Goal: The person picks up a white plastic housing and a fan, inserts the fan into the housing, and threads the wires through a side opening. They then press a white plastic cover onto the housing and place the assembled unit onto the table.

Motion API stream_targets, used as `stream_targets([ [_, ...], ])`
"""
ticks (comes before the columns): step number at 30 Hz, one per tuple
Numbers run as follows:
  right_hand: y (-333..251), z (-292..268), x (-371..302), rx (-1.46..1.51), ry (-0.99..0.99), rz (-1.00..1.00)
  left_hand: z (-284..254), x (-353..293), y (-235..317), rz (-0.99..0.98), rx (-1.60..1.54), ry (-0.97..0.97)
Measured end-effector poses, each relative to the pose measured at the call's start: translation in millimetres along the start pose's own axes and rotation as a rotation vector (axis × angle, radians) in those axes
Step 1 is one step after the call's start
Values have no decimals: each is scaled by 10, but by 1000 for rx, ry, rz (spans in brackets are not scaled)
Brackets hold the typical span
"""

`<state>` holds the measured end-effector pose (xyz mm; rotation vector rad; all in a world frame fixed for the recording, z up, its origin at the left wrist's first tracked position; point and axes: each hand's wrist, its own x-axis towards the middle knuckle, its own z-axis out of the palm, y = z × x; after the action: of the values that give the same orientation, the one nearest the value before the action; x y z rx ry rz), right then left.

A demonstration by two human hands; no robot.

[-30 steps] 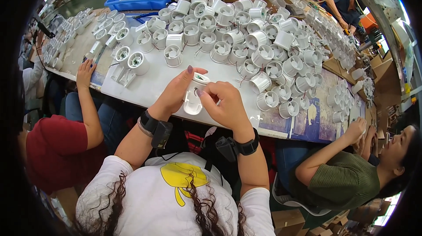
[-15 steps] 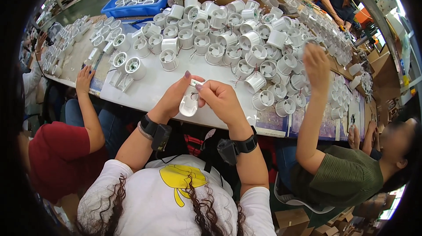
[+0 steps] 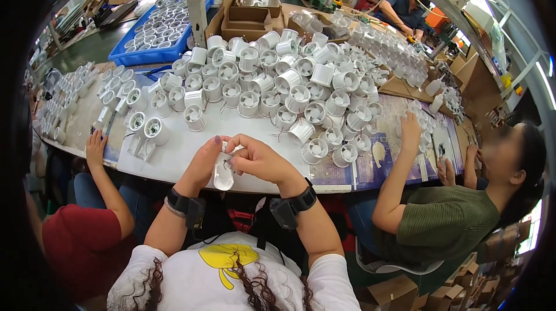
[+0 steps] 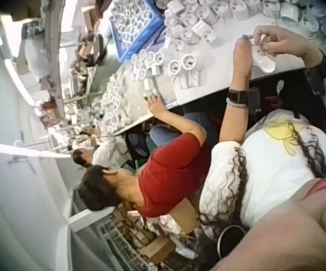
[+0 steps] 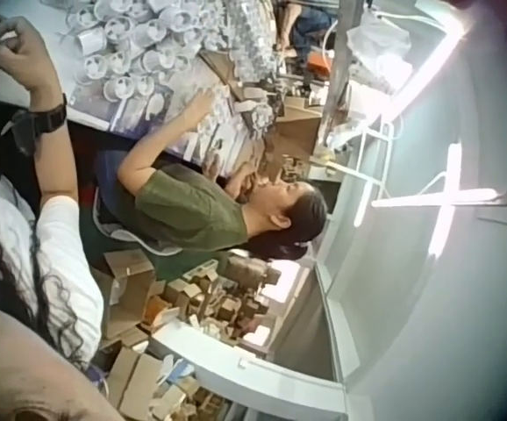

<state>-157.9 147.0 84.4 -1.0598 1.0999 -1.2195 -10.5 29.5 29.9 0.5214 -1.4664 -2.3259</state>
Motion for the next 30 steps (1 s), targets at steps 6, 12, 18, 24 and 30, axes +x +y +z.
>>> stream_targets([
  [6,-55,-8,50,182,66,26,13,54,14,23,-4,-29],
  [12,-77,-64,43,264,157,-47,29,138,47,121,-45,-79],
  [18,-168,-9,-32,249,253,-34,124,25,254,532,349,-204],
  [24,-123,-36,-25,138,251,-33,167,48,273,686,884,-118],
  [30,-270,-45,-50,71,318,-44,233,41,272,723,911,-69],
])
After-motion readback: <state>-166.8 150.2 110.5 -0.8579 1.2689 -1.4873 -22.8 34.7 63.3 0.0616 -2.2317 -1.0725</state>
